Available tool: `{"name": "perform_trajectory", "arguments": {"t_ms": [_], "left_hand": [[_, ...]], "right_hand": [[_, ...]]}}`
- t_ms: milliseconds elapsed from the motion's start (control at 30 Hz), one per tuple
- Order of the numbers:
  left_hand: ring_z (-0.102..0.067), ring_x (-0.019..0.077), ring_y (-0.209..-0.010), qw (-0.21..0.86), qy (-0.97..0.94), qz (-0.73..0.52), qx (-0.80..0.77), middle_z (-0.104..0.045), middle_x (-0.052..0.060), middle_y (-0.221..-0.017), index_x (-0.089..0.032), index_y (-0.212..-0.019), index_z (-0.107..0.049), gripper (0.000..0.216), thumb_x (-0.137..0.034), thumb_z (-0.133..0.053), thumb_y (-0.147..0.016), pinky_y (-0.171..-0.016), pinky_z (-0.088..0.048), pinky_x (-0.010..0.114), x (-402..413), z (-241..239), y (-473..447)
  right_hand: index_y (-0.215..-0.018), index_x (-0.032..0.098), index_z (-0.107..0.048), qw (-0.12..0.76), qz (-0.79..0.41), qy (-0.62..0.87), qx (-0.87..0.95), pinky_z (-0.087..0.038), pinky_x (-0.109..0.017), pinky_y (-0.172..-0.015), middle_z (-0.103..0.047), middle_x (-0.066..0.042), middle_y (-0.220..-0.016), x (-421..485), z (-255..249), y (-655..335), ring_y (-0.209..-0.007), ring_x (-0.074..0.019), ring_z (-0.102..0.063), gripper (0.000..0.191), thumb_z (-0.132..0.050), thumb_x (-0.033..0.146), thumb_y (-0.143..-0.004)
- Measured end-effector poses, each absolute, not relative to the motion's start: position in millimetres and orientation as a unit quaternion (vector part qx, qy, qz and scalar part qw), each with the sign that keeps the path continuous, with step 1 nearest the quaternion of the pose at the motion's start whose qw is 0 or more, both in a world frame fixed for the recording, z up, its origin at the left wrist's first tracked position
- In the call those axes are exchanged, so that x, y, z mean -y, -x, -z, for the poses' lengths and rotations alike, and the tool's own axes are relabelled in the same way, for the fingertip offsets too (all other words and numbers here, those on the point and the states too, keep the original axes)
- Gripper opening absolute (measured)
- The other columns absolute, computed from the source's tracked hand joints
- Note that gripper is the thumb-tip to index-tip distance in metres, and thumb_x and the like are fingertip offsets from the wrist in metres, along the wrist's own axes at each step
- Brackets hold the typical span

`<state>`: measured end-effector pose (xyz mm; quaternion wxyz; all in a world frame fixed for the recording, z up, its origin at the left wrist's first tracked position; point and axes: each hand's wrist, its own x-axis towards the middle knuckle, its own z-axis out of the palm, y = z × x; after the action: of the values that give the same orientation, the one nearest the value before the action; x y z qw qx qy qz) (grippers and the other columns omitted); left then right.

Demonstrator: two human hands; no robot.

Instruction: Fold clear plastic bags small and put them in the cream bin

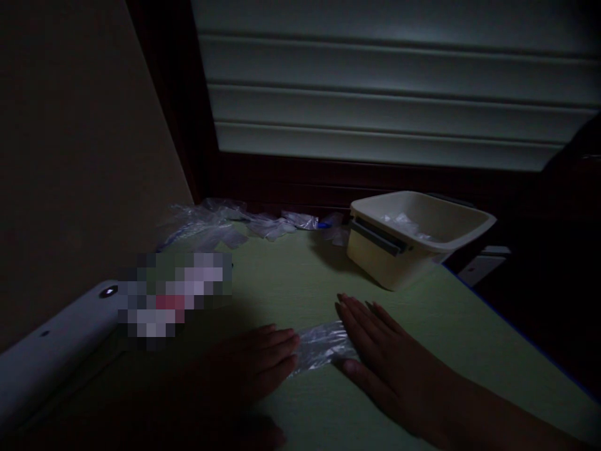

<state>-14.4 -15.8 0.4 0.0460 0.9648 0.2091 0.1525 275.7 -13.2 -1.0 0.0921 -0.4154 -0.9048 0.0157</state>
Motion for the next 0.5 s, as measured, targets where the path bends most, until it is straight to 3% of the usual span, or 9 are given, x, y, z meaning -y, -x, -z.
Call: {"name": "perform_trajectory", "arguments": {"t_ms": [167, 300, 500], "left_hand": [[-0.038, 0.0240, -0.135, 0.008, -0.969, -0.141, -0.204, -0.049, 0.015, -0.139, -0.015, -0.135, -0.037, 0.044, -0.022, -0.050, -0.093, -0.113, -0.027, 0.040, 16, -8, 6], [-0.036, 0.0249, -0.136, -0.031, -0.971, -0.131, -0.196, -0.047, 0.016, -0.141, -0.015, -0.135, -0.038, 0.042, -0.019, -0.049, -0.094, -0.113, -0.025, 0.042, 11, 0, 7], [-0.031, 0.0292, -0.138, 0.005, -0.978, -0.104, -0.178, -0.037, 0.020, -0.146, -0.011, -0.142, -0.029, 0.057, -0.040, -0.047, -0.096, -0.113, -0.022, 0.047, 9, 1, 10]], "right_hand": [[-0.146, 0.002, -0.030, 0.103, 0.008, 0.470, 0.876, -0.031, -0.057, -0.108, -0.030, -0.025, -0.148, 13, 9, -276, -0.139, -0.0328, -0.025, 0.065, -0.033, 0.047, -0.099], [-0.148, 0.003, -0.024, 0.116, 0.014, 0.414, 0.903, -0.034, -0.053, -0.107, -0.023, -0.022, -0.151, 14, -5, -271, -0.141, -0.0304, -0.022, 0.062, -0.038, 0.037, -0.099], [-0.145, 0.007, -0.033, 0.064, -0.081, 0.275, 0.956, -0.033, -0.046, -0.109, -0.033, -0.020, -0.147, 17, -27, -269, -0.137, -0.0287, -0.032, 0.064, -0.051, 0.040, -0.094]]}}
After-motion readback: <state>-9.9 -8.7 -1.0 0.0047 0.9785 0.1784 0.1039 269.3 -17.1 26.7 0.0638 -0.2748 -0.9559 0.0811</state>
